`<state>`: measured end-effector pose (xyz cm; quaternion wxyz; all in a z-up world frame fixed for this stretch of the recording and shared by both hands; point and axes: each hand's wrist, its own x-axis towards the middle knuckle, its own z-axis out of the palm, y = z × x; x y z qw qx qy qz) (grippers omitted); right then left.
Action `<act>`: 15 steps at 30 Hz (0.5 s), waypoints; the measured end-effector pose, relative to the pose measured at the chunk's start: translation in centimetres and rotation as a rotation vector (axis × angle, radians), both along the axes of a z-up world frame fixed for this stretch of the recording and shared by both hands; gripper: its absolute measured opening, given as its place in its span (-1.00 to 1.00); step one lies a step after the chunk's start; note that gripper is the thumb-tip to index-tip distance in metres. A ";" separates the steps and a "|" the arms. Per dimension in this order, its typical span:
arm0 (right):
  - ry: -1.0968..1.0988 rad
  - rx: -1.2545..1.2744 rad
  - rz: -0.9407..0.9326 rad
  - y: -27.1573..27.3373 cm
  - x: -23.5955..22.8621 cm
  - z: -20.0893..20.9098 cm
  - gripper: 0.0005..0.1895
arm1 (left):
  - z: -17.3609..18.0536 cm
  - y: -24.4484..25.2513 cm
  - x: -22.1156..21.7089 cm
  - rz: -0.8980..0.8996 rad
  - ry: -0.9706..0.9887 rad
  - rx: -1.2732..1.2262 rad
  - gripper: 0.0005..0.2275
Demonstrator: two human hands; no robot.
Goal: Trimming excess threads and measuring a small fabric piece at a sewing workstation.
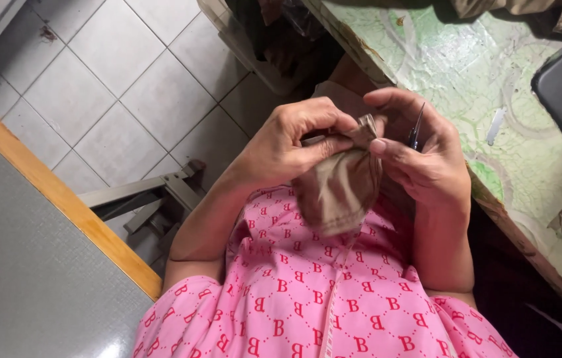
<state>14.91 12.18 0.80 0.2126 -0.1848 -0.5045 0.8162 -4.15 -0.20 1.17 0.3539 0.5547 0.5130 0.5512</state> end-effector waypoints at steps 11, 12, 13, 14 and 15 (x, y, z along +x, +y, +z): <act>-0.026 0.067 -0.074 0.1 0.7 -3.1 -0.59 | 0.8 0.8 0.8 -0.101 -0.059 -0.035 -0.85; -0.026 0.068 -0.072 0.1 1.1 -3.5 -0.59 | 0.8 0.8 0.8 -0.099 -0.059 -0.034 -0.85; -0.044 0.076 -0.095 0.2 1.3 -3.7 -0.66 | 0.9 0.9 0.7 -0.051 -0.057 -0.049 -0.89; -0.062 0.084 -0.119 0.3 1.6 -4.0 -0.72 | 1.0 1.0 0.7 -0.003 -0.054 -0.063 -0.92; -0.061 0.086 -0.117 0.4 1.9 -4.7 -0.72 | 0.9 1.0 0.7 -0.001 -0.054 -0.062 -0.92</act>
